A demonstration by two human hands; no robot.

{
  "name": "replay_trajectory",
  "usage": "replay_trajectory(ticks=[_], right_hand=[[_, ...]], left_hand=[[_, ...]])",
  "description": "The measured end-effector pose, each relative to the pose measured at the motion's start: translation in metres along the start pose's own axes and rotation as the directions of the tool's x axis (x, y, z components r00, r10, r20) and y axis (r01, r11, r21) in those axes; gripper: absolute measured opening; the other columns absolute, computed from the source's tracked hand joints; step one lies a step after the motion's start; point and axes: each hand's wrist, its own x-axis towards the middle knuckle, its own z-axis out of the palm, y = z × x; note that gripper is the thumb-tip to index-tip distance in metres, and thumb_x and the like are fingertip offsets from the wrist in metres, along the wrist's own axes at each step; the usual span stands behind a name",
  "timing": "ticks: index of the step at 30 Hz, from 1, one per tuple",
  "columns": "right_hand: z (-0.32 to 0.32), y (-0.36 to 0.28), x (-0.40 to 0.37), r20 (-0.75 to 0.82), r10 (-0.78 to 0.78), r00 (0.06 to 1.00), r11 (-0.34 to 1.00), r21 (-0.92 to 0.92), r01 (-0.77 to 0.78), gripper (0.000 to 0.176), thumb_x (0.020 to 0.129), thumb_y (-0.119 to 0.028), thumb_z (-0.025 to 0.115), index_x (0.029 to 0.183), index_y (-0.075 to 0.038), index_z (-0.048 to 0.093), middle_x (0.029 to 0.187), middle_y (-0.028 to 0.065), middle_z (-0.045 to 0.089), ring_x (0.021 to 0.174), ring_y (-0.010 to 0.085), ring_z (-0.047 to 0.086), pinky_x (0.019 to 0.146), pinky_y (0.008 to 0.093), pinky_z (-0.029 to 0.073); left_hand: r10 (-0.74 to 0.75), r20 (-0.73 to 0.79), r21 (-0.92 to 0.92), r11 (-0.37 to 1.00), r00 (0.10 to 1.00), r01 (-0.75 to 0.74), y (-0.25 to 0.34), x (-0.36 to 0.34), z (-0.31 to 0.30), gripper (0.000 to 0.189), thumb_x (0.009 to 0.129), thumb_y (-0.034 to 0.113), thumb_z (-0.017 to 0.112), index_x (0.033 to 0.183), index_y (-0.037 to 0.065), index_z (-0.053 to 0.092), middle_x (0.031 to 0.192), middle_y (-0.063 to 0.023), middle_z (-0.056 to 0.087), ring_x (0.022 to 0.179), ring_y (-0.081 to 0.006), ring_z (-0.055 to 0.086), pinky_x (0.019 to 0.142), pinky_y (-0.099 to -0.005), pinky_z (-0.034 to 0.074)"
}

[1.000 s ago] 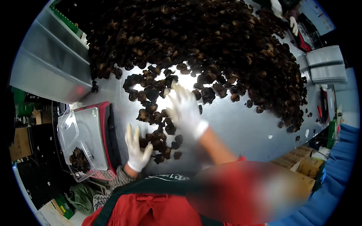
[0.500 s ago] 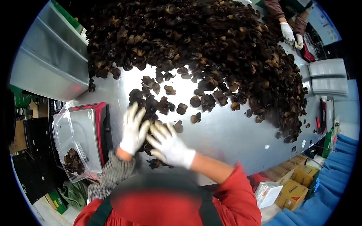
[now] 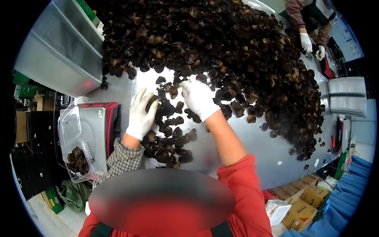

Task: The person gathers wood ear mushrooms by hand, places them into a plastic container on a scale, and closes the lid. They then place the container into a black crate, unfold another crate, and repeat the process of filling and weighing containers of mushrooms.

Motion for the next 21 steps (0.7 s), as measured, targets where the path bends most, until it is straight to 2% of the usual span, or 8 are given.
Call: replay_trajectory(ticks=[5, 9, 11, 13, 15, 17, 20, 21], right_hand=[[0.015, -0.023, -0.001, 0.062, -0.144, 0.988, 0.988, -0.047, 0.147, 0.020, 0.084, -0.019, 0.060, 0.101, -0.010, 0.064, 0.089, 0.0103, 0.060, 0.086, 0.0278, 0.060, 0.076, 0.0393, 0.049], [0.028, -0.011, 0.004, 0.149, -0.085, 0.985, 0.988, -0.115, 0.102, 0.017, 0.085, -0.018, 0.057, 0.098, -0.008, 0.063, 0.091, 0.0112, 0.060, 0.088, 0.0292, 0.060, 0.077, 0.0416, 0.049], [0.022, 0.002, -0.003, -0.012, 0.036, 0.999, 0.984, 0.173, -0.033, 0.014, 0.088, -0.015, 0.054, 0.094, -0.006, 0.064, 0.090, 0.0128, 0.062, 0.082, 0.0270, 0.062, 0.073, 0.0365, 0.050], [-0.019, -0.007, -0.020, -0.121, 0.213, 0.970, 0.829, 0.548, -0.114, 0.011, 0.089, -0.011, 0.058, 0.095, -0.005, 0.065, 0.085, 0.0102, 0.062, 0.076, 0.0206, 0.061, 0.069, 0.0294, 0.049], [-0.076, -0.007, -0.051, 0.014, 0.416, 0.909, 0.806, 0.457, -0.376, 0.009, 0.087, -0.007, 0.061, 0.095, -0.004, 0.065, 0.081, 0.0060, 0.061, 0.073, 0.0143, 0.056, 0.066, 0.0254, 0.046], [-0.108, 0.017, -0.117, -0.025, 0.493, 0.870, 0.743, 0.533, -0.405, 0.006, 0.087, -0.006, 0.061, 0.091, -0.002, 0.064, 0.084, 0.0041, 0.063, 0.073, 0.0123, 0.054, 0.067, 0.0250, 0.046], [-0.189, -0.001, -0.227, 0.085, 0.709, 0.700, 0.652, 0.297, -0.698, 0.009, 0.087, -0.006, 0.060, 0.089, -0.001, 0.067, 0.080, 0.0055, 0.066, 0.073, 0.0095, 0.056, 0.069, 0.0247, 0.046], [-0.201, 0.017, -0.285, 0.154, 0.766, 0.624, 0.600, 0.180, -0.780, 0.010, 0.084, -0.006, 0.062, 0.089, 0.000, 0.068, 0.081, 0.0090, 0.067, 0.073, 0.0168, 0.061, 0.073, 0.0284, 0.049]], left_hand=[[-0.075, 0.190, 0.109, 0.993, 0.979, 0.055, -0.014, 0.018, 0.024, 0.037, 0.085, 0.023, 0.062, 0.115, 0.001, 0.061, 0.130, -0.0234, 0.050, 0.121, -0.0385, 0.045, 0.104, -0.0436, 0.036], [-0.048, 0.324, 0.103, 0.995, 0.945, 0.015, -0.023, -0.011, 0.007, 0.035, 0.084, 0.021, 0.062, 0.113, 0.002, 0.063, 0.131, -0.0228, 0.049, 0.121, -0.0379, 0.045, 0.103, -0.0436, 0.037], [-0.066, 0.391, 0.099, 0.995, 0.918, 0.029, -0.018, -0.025, -0.010, 0.032, 0.082, 0.020, 0.064, 0.110, 0.003, 0.066, 0.130, -0.0225, 0.050, 0.120, -0.0382, 0.046, 0.104, -0.0425, 0.037], [-0.162, 0.279, 0.001, 0.986, 0.947, 0.168, -0.011, -0.026, -0.013, 0.030, 0.084, 0.022, 0.064, 0.108, 0.004, 0.067, 0.127, -0.0225, 0.054, 0.117, -0.0383, 0.051, 0.103, -0.0420, 0.039], [-0.109, 0.188, -0.022, 0.993, 0.976, 0.115, -0.010, -0.010, -0.006, 0.029, 0.086, 0.023, 0.062, 0.108, 0.004, 0.066, 0.127, -0.0222, 0.054, 0.117, -0.0372, 0.051, 0.102, -0.0420, 0.040], [-0.094, 0.192, -0.078, 0.991, 0.977, 0.111, 0.000, 0.019, 0.002, 0.036, 0.085, 0.024, 0.062, 0.114, 0.003, 0.063, 0.130, -0.0211, 0.052, 0.120, -0.0361, 0.050, 0.104, -0.0411, 0.037], [0.002, 0.143, -0.006, 1.000, 0.990, -0.001, -0.009, 0.054, 0.034, 0.048, 0.081, 0.031, 0.065, 0.121, 0.007, 0.059, 0.136, -0.0228, 0.045, 0.122, -0.0388, 0.045, 0.103, -0.0440, 0.038], [0.000, 0.161, 0.084, 0.996, 0.987, -0.014, -0.012, 0.061, 0.043, 0.053, 0.079, 0.034, 0.066, 0.124, 0.007, 0.057, 0.139, -0.0229, 0.042, 0.124, -0.0395, 0.043, 0.103, -0.0442, 0.038]])
